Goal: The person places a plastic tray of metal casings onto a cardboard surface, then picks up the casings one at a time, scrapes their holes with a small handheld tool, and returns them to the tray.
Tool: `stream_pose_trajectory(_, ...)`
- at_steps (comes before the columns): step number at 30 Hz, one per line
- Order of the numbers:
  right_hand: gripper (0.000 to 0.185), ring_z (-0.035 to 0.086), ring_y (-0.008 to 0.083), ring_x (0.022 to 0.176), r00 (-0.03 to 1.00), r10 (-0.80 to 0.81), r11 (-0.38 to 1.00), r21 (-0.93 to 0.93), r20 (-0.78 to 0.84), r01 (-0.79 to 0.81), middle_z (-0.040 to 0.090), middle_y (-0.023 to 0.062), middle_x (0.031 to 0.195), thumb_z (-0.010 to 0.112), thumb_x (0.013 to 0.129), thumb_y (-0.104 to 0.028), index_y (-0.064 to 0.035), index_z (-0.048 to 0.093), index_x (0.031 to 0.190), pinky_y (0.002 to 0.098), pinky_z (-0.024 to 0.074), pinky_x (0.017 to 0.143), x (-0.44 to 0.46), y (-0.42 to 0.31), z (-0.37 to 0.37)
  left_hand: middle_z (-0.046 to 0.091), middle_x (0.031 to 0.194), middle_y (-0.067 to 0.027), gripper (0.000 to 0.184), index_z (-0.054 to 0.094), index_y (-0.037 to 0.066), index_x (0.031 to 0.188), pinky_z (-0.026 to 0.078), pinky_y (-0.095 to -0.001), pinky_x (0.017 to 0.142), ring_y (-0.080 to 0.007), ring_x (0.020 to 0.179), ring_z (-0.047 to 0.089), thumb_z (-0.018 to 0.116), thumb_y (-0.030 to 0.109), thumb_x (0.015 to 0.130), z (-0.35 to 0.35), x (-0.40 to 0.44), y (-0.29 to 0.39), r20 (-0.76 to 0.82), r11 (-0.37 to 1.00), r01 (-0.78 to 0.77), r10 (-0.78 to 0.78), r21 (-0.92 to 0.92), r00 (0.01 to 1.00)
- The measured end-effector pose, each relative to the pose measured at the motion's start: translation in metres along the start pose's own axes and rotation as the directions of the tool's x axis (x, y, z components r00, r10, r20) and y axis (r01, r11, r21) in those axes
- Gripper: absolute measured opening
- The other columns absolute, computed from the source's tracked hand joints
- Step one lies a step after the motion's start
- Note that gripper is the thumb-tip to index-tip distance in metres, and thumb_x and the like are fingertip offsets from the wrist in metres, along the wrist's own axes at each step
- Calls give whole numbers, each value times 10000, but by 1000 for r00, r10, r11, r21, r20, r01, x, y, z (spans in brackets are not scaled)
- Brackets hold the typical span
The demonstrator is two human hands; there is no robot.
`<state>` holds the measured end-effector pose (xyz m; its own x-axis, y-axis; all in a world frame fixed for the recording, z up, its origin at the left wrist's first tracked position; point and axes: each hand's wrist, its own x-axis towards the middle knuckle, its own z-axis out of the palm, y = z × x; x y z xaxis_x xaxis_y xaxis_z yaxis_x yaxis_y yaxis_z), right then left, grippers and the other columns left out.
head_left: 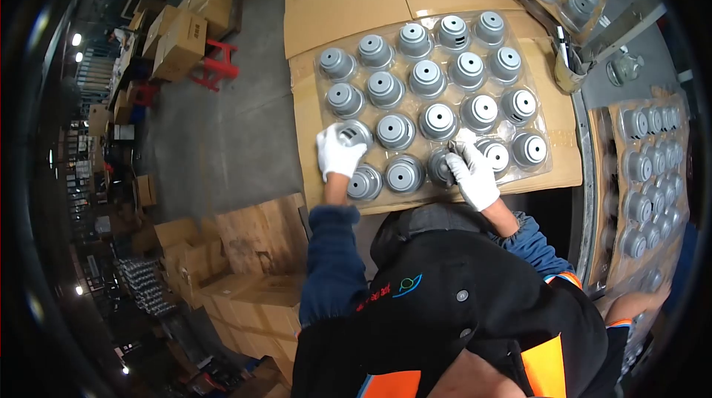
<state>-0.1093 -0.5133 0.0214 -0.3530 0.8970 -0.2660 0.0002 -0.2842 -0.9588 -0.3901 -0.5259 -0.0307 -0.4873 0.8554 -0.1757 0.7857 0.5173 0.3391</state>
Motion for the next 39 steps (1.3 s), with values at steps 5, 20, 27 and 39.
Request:
stream_pose_trajectory(5,210,565,100,569,996,-86,984,-155,-24,82,606,78,716,552,902,-143,15,563,1040,267,459,561,7,-16,31,522,1099,-114,550,448,-6,1168,458,-314,858,-189,982,543,713,17,687,-21,-62,23,-37,251,1,-148,-968,988)
stream_pose_trajectory(20,177,564,104,594,988,-153,988,16,15,153,610,80,739,598,869,-79,30,578,1007,256,454,545,-16,-55,26,419,1112,-69,502,362,59,1187,408,-325,908,-161,999,464,653,99,780,-57,-143,116,-17,25,-15,-93,-1000,996)
stream_pose_trajectory(27,183,604,197,686,985,-167,975,-157,-38,159,618,144,793,626,828,-84,14,599,980,301,479,636,-29,-67,12,414,1095,-68,518,354,76,1169,486,-335,830,-165,975,479,646,56,742,-57,-153,129,48,-53,44,-70,-998,996)
stream_pose_trajectory(39,153,563,102,659,954,-296,903,-339,-44,264,609,66,745,567,881,-75,22,592,997,261,476,618,-24,-38,-9,456,1169,-116,493,584,149,1062,475,-405,821,-321,983,530,768,207,608,-37,-43,26,-328,963,-92,4,-255,945)
